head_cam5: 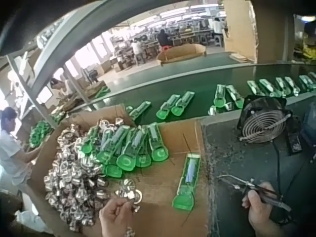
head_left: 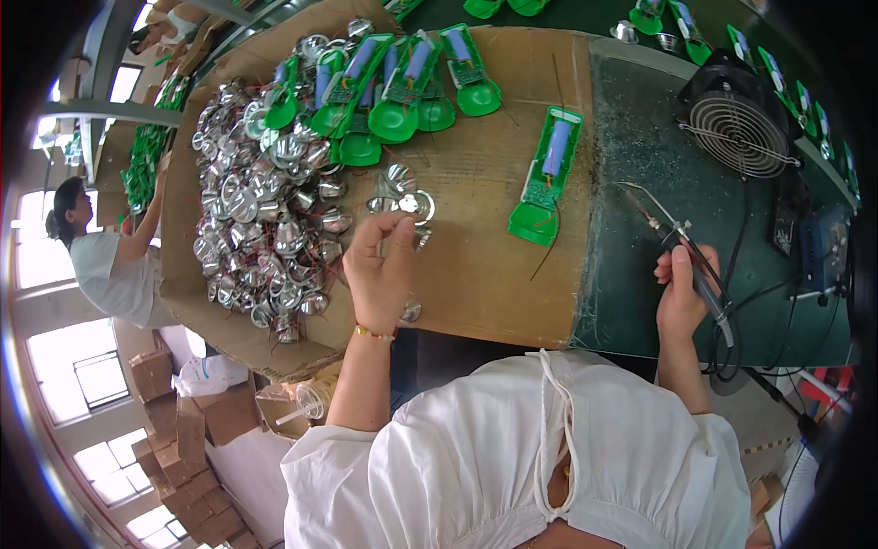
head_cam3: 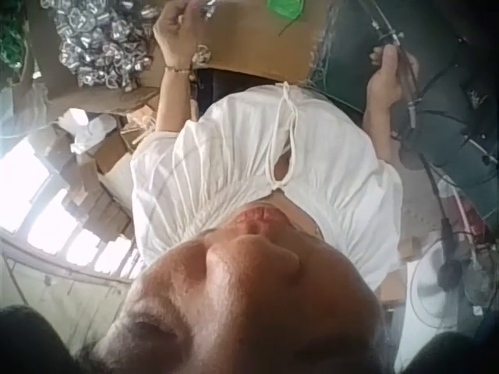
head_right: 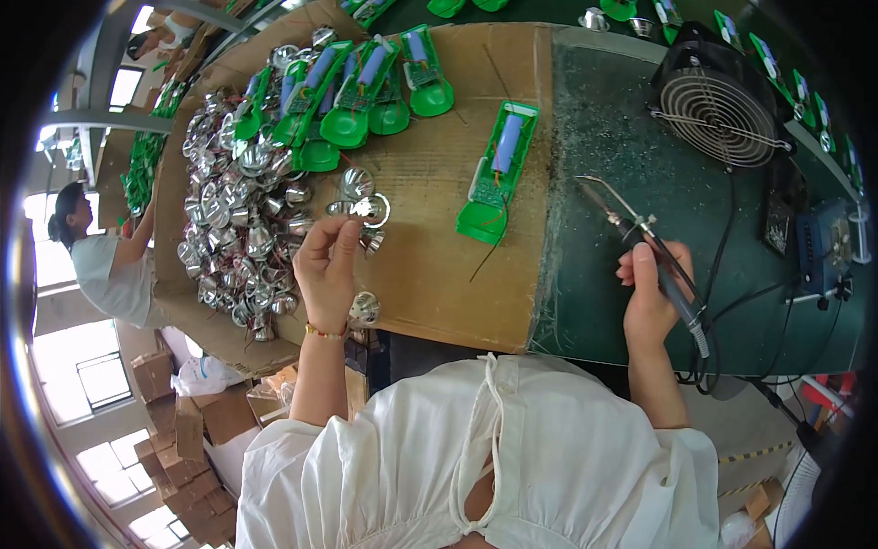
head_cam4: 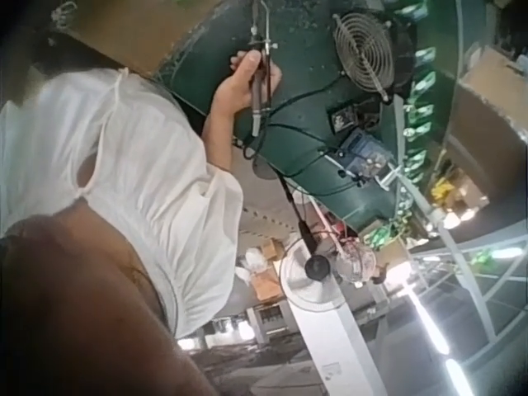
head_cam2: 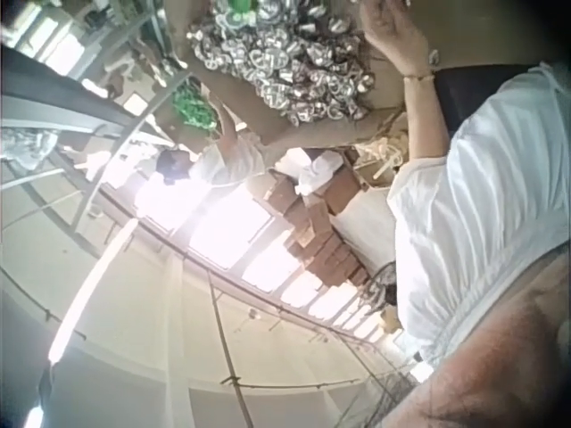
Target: Soldering electronic components and wires onto small circuit boards for the assembly of portable lighting devices.
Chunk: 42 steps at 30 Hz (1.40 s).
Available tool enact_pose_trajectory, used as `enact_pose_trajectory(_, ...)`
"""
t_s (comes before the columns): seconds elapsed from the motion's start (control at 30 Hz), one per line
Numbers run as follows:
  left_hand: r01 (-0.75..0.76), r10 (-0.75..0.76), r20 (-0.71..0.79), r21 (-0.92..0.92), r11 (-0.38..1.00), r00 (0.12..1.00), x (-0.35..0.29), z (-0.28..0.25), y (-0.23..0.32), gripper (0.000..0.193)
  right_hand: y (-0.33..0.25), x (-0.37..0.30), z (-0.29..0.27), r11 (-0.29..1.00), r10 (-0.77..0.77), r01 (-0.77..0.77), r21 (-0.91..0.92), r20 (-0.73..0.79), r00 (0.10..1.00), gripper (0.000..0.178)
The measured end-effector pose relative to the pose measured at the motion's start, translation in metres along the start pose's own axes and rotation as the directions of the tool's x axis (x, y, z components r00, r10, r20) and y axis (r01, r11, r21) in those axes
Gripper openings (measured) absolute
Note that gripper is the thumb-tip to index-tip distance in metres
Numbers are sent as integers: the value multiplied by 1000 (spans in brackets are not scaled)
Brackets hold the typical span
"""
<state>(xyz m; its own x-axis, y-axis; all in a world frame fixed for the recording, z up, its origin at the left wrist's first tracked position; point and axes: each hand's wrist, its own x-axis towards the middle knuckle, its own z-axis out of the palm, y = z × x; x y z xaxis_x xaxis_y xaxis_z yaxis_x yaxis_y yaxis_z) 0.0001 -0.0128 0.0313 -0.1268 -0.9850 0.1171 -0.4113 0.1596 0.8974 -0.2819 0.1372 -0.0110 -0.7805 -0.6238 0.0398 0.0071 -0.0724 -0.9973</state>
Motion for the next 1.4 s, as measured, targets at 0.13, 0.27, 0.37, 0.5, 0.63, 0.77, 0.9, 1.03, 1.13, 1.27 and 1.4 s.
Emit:
enact_pose_trajectory(0.13, -75, 44, 210, 143, 987, 977, 0, 37, 21, 10, -19, -19, 16, 998, -24, 13, 66, 166, 986, 13)
enact_pose_trajectory(0.27, -157, 115, 275, 137, 978, 955, 0, 65, 24, 11, -22, -25, 27, 983, -155, 181, -36, 368, 917, 13)
enact_pose_trajectory(0.37, -202, 158, 293, 124, 972, 943, 2, 74, 25, 11, -21, -26, 32, 991, -58, 96, -91, 353, 934, 12)
enact_pose_trajectory(0.5, -174, 140, 307, 85, 981, 941, 5, 79, 21, 10, -21, -25, 37, 987, -62, 111, -115, 370, 927, 13)
enact_pose_trajectory(0.63, -150, 116, 301, 90, 985, 947, 7, 82, 21, 10, -20, -24, 42, 992, -16, 61, -115, 359, 933, 13)
enact_pose_trajectory(0.77, -147, 114, 296, 93, 985, 948, 8, 84, 19, 11, -15, -24, 41, 981, -21, 87, -173, 353, 935, 13)
enact_pose_trajectory(0.9, -143, 113, 291, 84, 986, 950, 9, 87, 19, 11, -24, -24, 46, 993, 26, 13, -118, 327, 945, 13)
enact_pose_trajectory(1.03, -131, 99, 290, 93, 987, 952, 9, 86, 19, 11, -27, -24, 45, 998, 52, -55, 6, 219, 974, 12)
enact_pose_trajectory(1.13, -126, 97, 292, 85, 988, 952, 9, 86, 20, 11, -26, -23, 43, 999, 36, -43, 22, 238, 971, 13)
enact_pose_trajectory(1.27, -128, 93, 294, 105, 986, 951, 9, 87, 19, 11, -26, -23, 42, 996, 69, -83, 41, 261, 963, 17)
enact_pose_trajectory(1.4, -107, 74, 299, 93, 990, 951, 10, 86, 20, 11, -24, -23, 43, 996, 65, -80, 47, 259, 964, 17)
